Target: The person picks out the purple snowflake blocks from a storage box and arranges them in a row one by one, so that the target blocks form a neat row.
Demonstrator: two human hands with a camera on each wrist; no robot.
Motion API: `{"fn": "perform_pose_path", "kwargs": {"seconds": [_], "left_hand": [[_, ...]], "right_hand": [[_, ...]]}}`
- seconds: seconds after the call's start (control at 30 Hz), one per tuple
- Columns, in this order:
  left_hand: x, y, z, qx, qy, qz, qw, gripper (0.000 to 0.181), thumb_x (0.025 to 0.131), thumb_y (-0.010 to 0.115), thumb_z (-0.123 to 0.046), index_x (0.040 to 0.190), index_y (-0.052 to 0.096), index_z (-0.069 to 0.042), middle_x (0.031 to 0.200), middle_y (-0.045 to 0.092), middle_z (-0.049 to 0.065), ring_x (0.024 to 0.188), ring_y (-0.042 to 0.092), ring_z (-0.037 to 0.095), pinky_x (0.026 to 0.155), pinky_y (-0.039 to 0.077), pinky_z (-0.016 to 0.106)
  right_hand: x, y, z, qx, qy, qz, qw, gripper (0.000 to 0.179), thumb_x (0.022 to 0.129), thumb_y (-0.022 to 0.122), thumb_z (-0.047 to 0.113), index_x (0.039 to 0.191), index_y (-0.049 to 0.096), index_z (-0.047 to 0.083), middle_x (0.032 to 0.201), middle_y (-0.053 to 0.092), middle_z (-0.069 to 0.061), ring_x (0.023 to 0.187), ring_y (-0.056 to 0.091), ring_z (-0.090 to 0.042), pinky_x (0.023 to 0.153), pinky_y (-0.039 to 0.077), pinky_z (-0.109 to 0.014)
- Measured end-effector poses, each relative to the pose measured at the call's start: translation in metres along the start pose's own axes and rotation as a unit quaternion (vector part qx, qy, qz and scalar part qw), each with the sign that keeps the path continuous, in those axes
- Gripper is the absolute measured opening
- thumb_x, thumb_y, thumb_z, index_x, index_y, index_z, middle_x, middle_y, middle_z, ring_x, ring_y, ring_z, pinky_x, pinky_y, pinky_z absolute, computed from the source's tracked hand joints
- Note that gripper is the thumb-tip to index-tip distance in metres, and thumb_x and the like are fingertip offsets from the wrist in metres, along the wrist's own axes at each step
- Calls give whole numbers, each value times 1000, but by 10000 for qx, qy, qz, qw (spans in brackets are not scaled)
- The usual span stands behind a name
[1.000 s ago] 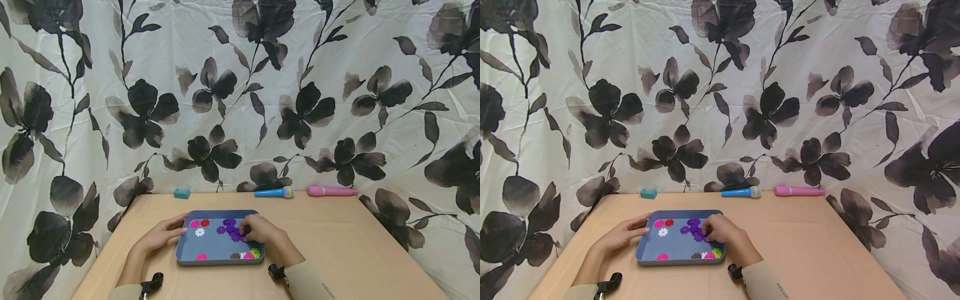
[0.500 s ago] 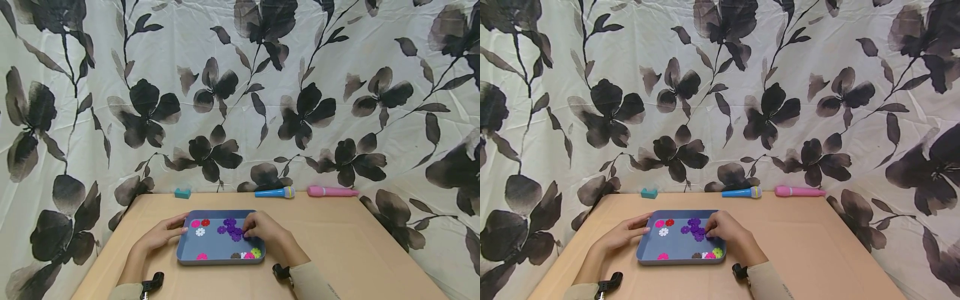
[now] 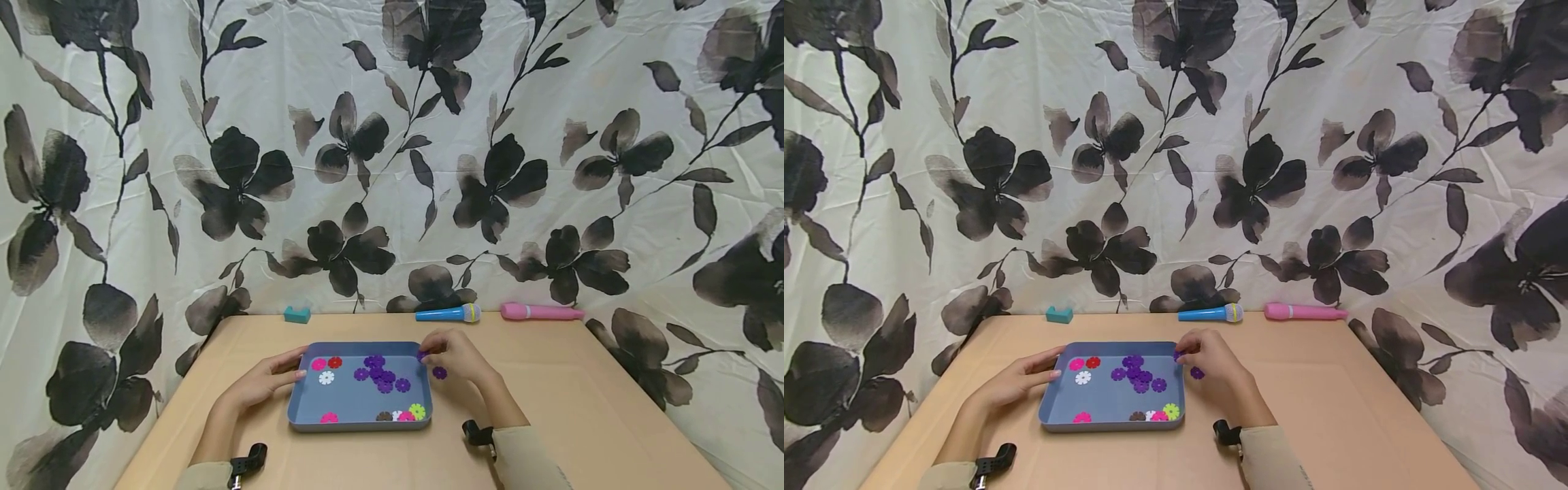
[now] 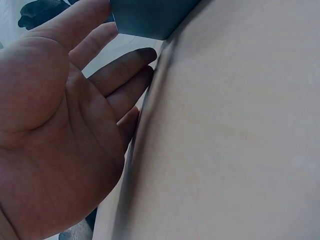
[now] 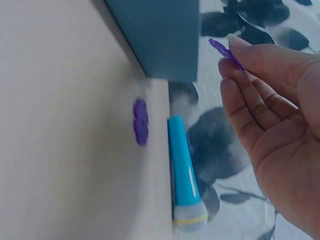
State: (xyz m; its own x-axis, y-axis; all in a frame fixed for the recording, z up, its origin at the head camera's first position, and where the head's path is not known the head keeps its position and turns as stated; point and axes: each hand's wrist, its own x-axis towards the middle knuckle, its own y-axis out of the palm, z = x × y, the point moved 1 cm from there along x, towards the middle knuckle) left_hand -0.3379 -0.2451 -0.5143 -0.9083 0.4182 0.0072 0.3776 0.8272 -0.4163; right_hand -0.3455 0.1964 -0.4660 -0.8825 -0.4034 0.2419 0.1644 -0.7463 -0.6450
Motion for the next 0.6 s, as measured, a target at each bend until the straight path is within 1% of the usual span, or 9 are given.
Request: {"fn": "perform_pose_path", "kwargs": {"seconds": [0.07, 0.1, 0.17, 0.2, 0.3, 0.47, 0.57, 0.6], "left_hand": [[0, 0, 0, 45, 9, -20, 10000, 66, 102, 68, -27, 160, 41, -9, 165, 40, 17, 155, 33, 40, 117, 40, 24], [0, 1, 0, 67, 17, -26, 10000, 66, 102, 68, -27, 160, 41, -9, 165, 40, 17, 154, 34, 40, 120, 39, 32], [0, 1, -1, 77, 31, -40, 10000, 66, 102, 68, -27, 160, 41, -9, 165, 40, 17, 154, 34, 40, 123, 33, 46], [0, 1, -1, 62, 33, -42, 10000, 66, 102, 68, -27, 160, 41, -8, 165, 40, 17, 154, 34, 40, 122, 30, 51], [0, 1, -1, 58, 29, -23, 10000, 66, 102, 68, -27, 160, 40, -8, 165, 39, 17, 154, 33, 41, 122, 28, 56], [1, 1, -1, 8, 26, -19, 10000, 66, 102, 68, -27, 160, 41, -9, 165, 40, 17, 155, 33, 40, 123, 27, 55], [1, 1, 0, -12, 21, -32, 10000, 66, 102, 68, -27, 160, 41, -10, 165, 41, 16, 155, 33, 40, 123, 27, 55], [1, 1, 0, -6, 19, -37, 10000, 66, 102, 68, -27, 160, 41, -10, 164, 41, 17, 155, 33, 40, 123, 27, 56]], "right_hand": [[-2, -7, -5, 25, 84, -78, 9999, 14, 89, 80, 2, 103, 80, 6, 102, 76, -2, 90, 66, -15, 79, 57, -24], [-3, -10, -7, 18, 112, -117, 9999, 14, 89, 79, 2, 103, 80, 6, 102, 77, -2, 90, 67, -15, 79, 57, -24], [-6, -16, -12, 2, 152, -190, 9997, 14, 90, 78, 1, 103, 80, 6, 102, 77, -4, 90, 68, -15, 80, 57, -24], [-7, -19, -16, -16, 187, -215, 9996, 15, 90, 78, 1, 104, 80, 7, 101, 78, -4, 90, 68, -15, 81, 57, -24], [-11, -27, -25, -57, 292, -283, 9992, 15, 89, 78, 1, 104, 79, 6, 101, 78, -6, 90, 70, -15, 82, 57, -24], [-16, -36, -40, -235, 375, -343, 9984, 17, 87, 77, -4, 103, 80, 3, 99, 78, -8, 88, 69, -14, 81, 56, -25], [-18, -38, -46, -349, 472, -253, 9980, 18, 85, 75, -8, 101, 79, 0, 96, 79, -11, 87, 69, -16, 81, 58, -30], [-19, -38, -48, -370, 568, -191, 9975, 18, 85, 75, -8, 100, 79, -1, 95, 79, -11, 86, 69, -16, 82, 58, -31]]}}
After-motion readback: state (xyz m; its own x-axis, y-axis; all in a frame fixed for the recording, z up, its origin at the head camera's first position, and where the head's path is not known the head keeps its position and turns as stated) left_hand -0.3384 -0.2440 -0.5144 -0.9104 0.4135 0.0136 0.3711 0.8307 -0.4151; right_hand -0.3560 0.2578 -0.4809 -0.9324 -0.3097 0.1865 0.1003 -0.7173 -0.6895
